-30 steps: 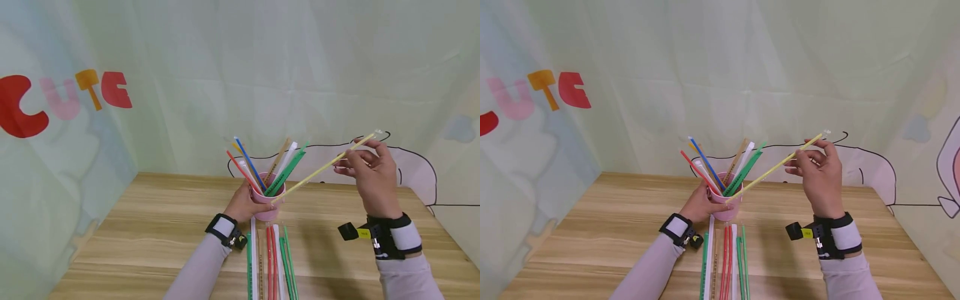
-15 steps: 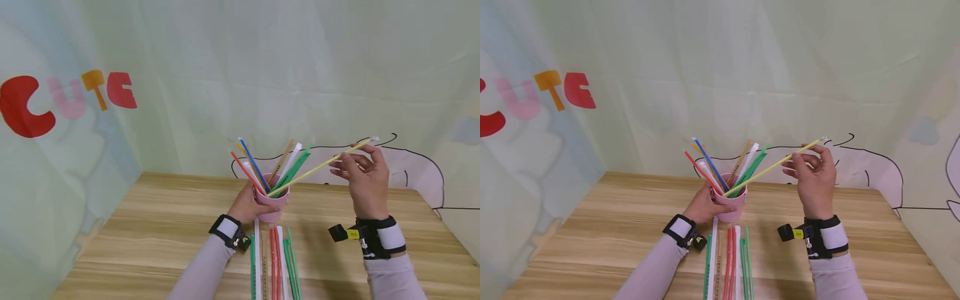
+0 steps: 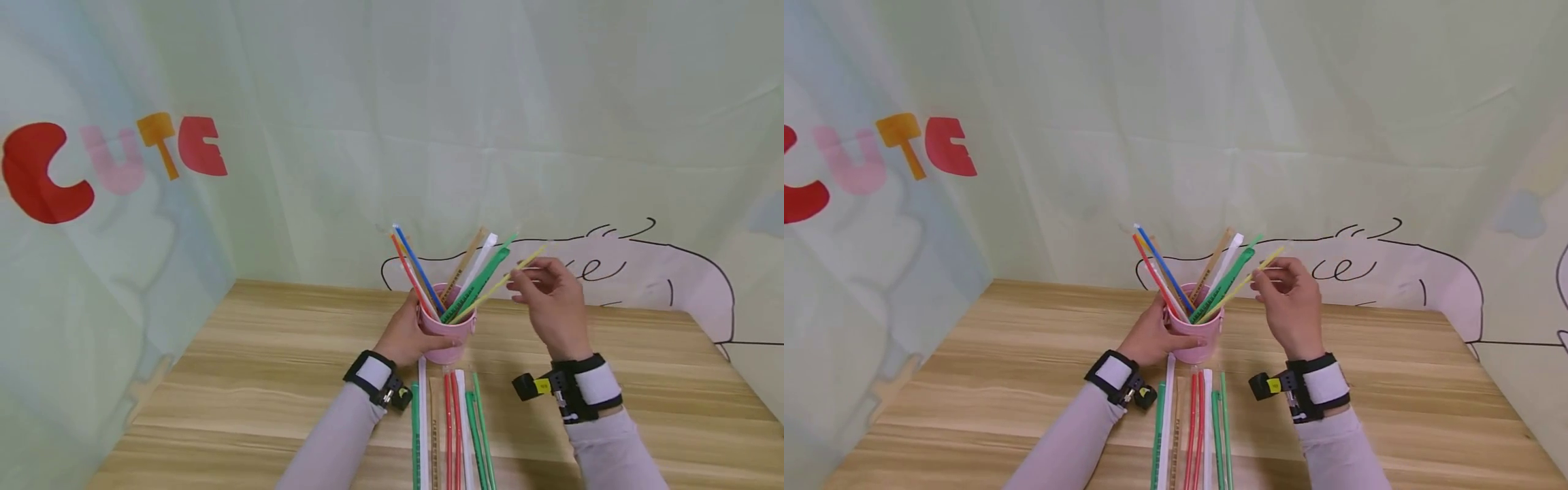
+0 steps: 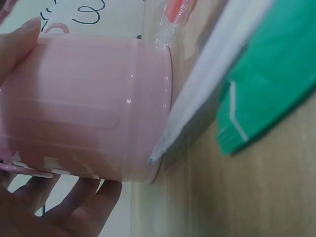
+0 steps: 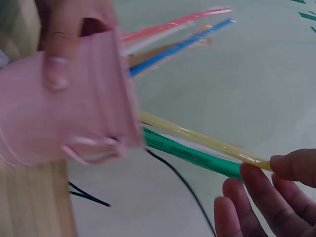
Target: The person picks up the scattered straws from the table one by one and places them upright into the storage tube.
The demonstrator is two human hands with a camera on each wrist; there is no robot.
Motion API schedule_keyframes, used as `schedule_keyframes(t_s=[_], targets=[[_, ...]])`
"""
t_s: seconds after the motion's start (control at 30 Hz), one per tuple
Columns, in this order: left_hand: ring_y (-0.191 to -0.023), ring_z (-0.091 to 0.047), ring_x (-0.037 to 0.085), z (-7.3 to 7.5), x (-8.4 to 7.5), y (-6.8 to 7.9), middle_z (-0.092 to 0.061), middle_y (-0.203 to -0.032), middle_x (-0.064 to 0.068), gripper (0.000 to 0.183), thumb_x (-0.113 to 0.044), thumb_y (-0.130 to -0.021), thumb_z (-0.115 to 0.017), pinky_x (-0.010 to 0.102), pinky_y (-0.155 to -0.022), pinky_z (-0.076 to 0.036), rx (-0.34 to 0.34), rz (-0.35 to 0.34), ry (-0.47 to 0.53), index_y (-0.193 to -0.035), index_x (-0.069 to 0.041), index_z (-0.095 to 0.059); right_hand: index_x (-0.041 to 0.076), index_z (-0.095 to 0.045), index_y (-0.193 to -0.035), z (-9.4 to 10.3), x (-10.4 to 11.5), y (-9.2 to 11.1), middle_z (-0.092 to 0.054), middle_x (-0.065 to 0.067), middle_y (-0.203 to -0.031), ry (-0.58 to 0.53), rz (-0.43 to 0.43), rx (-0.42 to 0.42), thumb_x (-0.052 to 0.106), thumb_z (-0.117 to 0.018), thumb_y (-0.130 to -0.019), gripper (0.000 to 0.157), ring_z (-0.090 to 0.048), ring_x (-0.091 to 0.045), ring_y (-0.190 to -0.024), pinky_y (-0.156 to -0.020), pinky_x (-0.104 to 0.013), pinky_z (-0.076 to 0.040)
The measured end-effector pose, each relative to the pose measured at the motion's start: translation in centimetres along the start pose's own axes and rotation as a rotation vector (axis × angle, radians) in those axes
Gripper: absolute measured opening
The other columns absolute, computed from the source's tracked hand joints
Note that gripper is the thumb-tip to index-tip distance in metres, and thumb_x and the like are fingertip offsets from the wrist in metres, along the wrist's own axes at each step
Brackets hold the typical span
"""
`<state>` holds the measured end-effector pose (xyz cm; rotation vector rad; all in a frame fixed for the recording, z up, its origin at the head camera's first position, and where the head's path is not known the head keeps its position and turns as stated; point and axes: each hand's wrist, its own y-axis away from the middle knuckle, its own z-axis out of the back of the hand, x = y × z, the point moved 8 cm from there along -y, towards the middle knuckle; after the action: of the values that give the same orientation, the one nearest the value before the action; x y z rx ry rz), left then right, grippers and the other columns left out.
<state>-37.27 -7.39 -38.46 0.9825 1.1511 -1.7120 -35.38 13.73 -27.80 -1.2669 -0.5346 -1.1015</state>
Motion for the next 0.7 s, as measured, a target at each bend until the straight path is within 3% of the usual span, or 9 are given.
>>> schedule_keyframes(t_s=[0.13, 0.27, 0.47, 0.57, 0.7], targets=[[-0.12, -0.047, 0.024, 0.2, -1.9, 0.7, -0.051, -0.135, 0.017, 0.095, -0.009, -0.068, -0.087, 0.05, -0.105, -0.037, 0.011, -0.01, 0.027, -0.145, -0.007, -0.031, 0.002, -0.061, -0.109, -2.3, -1.6, 0.5, -0.068, -0.017, -0.099, 0.074, -0.058, 0.079, 0.027, -0.065, -0.094, 0.029, -0.063, -0.019, -0.085, -0.064, -0.019, -0.055], [-0.119, -0.048, 0.025, -0.1, -2.3, 1.0, -0.051, -0.135, 0.018, 0.095, -0.007, -0.068, -0.086, 0.049, -0.105, -0.038, 0.022, -0.001, 0.035, -0.145, -0.005, -0.03, 0.001, -0.056, -0.114, -3.2, -3.1, 1.0, -0.062, -0.015, -0.107, 0.081, -0.14, 0.093, 0.036, -0.067, -0.091, 0.043, -0.059, -0.021, -0.09, -0.067, -0.024, -0.054], [-0.117, -0.048, 0.016, -0.7, -0.2, 0.2, -0.052, -0.134, 0.01, 0.097, -0.015, -0.067, -0.089, 0.047, -0.104, -0.039, 0.02, 0.018, 0.026, -0.145, -0.017, -0.031, 0.002, -0.032, -0.138, -3.8, -4.9, 1.5, -0.045, -0.015, -0.127, 0.005, -0.252, 0.147, 0.049, -0.07, -0.085, 0.08, -0.048, -0.024, -0.108, -0.084, -0.038, -0.046], [-0.115, -0.049, 0.011, -0.6, 1.2, -0.2, -0.053, -0.133, 0.003, 0.1, -0.021, -0.065, -0.091, 0.043, -0.103, -0.041, 0.008, 0.049, 0.002, -0.145, -0.026, -0.031, 0.004, -0.029, -0.142, -4.7, -5.3, 1.5, -0.041, -0.018, -0.132, -0.037, -0.248, 0.225, 0.047, -0.073, -0.083, 0.085, -0.044, -0.026, -0.115, -0.092, -0.046, -0.045], [-0.113, -0.05, 0.009, -0.4, 2.0, -0.4, -0.054, -0.131, 0.001, 0.101, -0.025, -0.063, -0.092, 0.041, -0.101, -0.042, -0.006, 0.055, 0.002, -0.144, -0.03, -0.033, 0.007, -0.028, -0.144, -6.5, -5.5, 1.8, -0.038, -0.018, -0.139, -0.08, -0.204, 0.337, 0.038, -0.077, -0.082, 0.085, -0.038, -0.028, -0.123, -0.101, -0.057, -0.038]])
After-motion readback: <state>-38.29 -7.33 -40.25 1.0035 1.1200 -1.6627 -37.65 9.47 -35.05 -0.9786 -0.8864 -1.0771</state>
